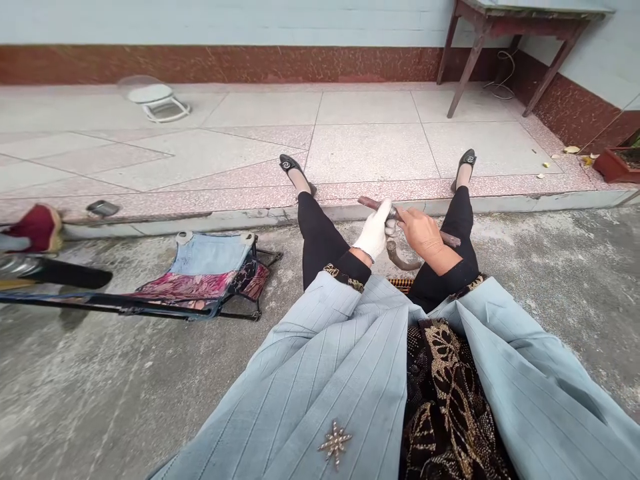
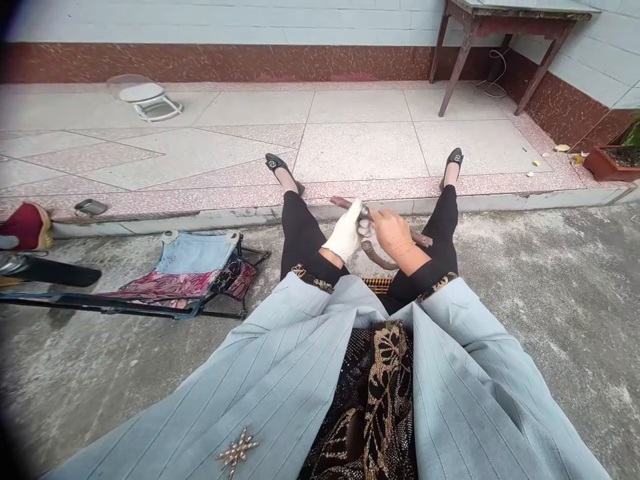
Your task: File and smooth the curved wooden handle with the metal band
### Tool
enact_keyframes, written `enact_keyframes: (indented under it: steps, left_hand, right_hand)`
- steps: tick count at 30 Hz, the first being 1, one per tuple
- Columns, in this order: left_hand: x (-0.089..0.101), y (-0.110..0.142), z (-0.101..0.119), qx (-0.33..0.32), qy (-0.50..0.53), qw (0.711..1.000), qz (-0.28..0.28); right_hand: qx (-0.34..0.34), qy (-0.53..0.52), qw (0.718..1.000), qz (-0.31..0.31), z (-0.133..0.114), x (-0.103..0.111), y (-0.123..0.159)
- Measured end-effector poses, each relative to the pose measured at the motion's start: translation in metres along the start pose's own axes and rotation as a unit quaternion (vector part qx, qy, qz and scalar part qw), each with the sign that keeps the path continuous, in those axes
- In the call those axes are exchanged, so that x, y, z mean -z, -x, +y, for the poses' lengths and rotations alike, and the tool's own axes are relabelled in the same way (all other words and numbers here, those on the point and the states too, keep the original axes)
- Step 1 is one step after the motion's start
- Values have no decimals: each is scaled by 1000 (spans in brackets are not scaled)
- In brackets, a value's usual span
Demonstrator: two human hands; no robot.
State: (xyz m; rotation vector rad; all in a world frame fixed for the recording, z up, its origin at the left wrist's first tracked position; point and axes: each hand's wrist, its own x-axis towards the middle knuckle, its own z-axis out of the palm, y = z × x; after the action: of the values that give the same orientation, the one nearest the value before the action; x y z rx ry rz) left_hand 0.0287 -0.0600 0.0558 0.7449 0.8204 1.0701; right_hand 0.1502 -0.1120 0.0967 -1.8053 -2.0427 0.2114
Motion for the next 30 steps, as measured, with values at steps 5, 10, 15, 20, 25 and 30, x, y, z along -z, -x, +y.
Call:
enact_keyframes:
  steps: [5,10,15,20,25,30]
  left_hand:
    - [5,0,15,-18,24,998,57]
    - [8,-4,37,-5,114,993,36]
    - [3,2,40,17,177,983,35]
    - [-5,5,35,24,217,975,27]
    - [16,-8,26,33,240,970,8]
    - [62,-24,0,70,233,970,9]
  right_hand:
    - [-23,-412,910,-46,43,-13,-11]
    - [-124,-542,827,-89,96,-49,-6]
    - [-73,-395,894,-198,65,-117,6]
    - [-117,-410,879,-215,42,-146,8]
    - [-94,-535,819,-186,66,-137,10]
    - [-143,-610,772,-109,75,-136,10]
